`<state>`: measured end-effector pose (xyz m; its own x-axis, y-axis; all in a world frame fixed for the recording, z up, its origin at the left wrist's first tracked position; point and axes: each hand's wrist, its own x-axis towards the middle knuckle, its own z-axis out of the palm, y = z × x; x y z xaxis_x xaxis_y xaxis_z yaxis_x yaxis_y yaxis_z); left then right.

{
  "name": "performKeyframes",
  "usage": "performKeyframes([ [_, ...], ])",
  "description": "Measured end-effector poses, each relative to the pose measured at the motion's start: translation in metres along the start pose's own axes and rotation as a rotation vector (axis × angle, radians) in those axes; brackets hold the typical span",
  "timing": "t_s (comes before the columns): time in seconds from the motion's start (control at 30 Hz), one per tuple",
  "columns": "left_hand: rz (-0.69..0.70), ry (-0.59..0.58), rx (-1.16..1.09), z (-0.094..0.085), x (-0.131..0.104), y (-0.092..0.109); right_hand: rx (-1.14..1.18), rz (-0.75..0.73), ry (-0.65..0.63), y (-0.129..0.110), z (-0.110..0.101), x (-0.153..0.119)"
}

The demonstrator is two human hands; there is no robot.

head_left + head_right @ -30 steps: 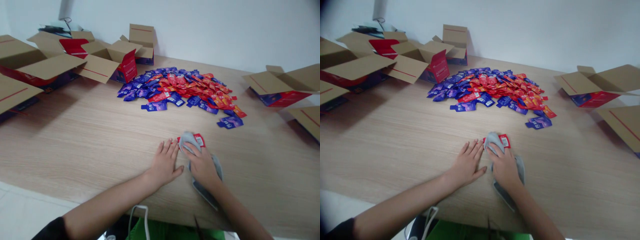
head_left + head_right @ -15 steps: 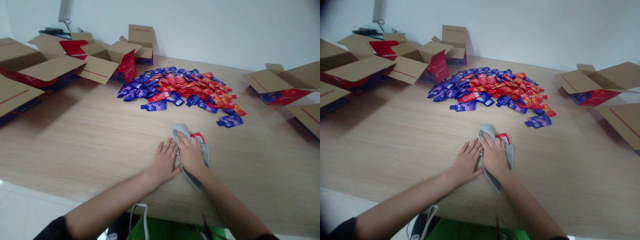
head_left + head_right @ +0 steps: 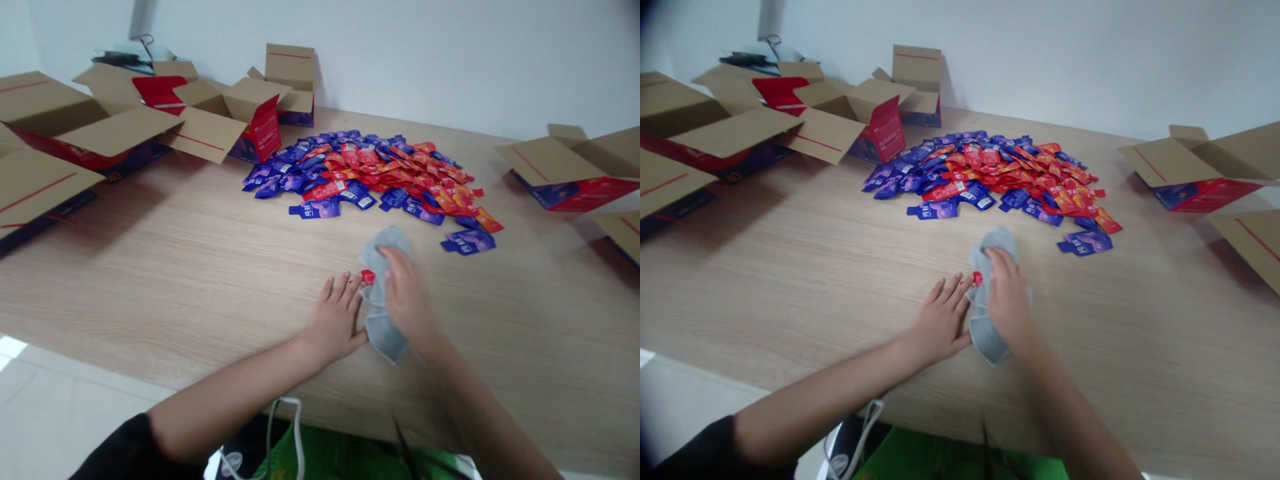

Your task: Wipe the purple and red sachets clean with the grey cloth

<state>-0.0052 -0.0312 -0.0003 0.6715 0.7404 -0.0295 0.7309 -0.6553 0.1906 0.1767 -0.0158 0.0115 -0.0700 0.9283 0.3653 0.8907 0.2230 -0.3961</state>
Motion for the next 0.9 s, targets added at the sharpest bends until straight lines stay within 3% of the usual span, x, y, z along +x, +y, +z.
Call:
performKeyframes([
  [0.07, 0.013, -0.031, 0.011, -0.001, 0.000, -0.001, -0.132, -0.047, -0.126, -0.020, 0.010, -0.005],
  [0.13, 0.010, 0.003, 0.014, 0.001, -0.001, -0.002, -0.261, -0.017, -0.179, -0.014, 0.011, -0.016],
  [0.3, 0.012, 0.067, -0.019, 0.008, -0.002, -0.002, -0.322, 0.232, -0.038, 0.063, -0.018, -0.030],
  [0.37, 0.012, 0.059, -0.026, 0.008, -0.002, -0.002, -0.219, 0.231, 0.038, 0.074, -0.028, -0.021],
  [0.43, 0.012, 0.056, -0.027, 0.005, -0.002, -0.002, -0.134, 0.159, 0.105, 0.056, -0.030, -0.009],
  [0.5, 0.016, 0.037, -0.023, 0.002, -0.001, -0.002, -0.121, 0.035, 0.096, 0.020, -0.020, 0.003],
  [0.57, 0.012, -0.004, -0.013, -0.001, -0.001, -0.002, -0.183, -0.123, -0.083, -0.014, -0.004, 0.008],
  [0.63, -0.002, -0.027, -0.009, -0.003, -0.001, -0.001, -0.251, -0.176, -0.187, -0.026, 0.009, 0.005],
  [0.73, -0.014, 0.016, -0.020, -0.001, -0.001, -0.001, -0.420, -0.017, -0.174, 0.008, 0.008, -0.009],
  [0.83, -0.004, 0.030, -0.024, 0.003, -0.001, 0.000, -0.539, 0.216, -0.077, 0.062, -0.012, -0.022],
  [0.9, -0.006, 0.028, -0.019, 0.005, -0.001, 0.000, -0.551, 0.266, -0.046, 0.077, -0.025, -0.021],
])
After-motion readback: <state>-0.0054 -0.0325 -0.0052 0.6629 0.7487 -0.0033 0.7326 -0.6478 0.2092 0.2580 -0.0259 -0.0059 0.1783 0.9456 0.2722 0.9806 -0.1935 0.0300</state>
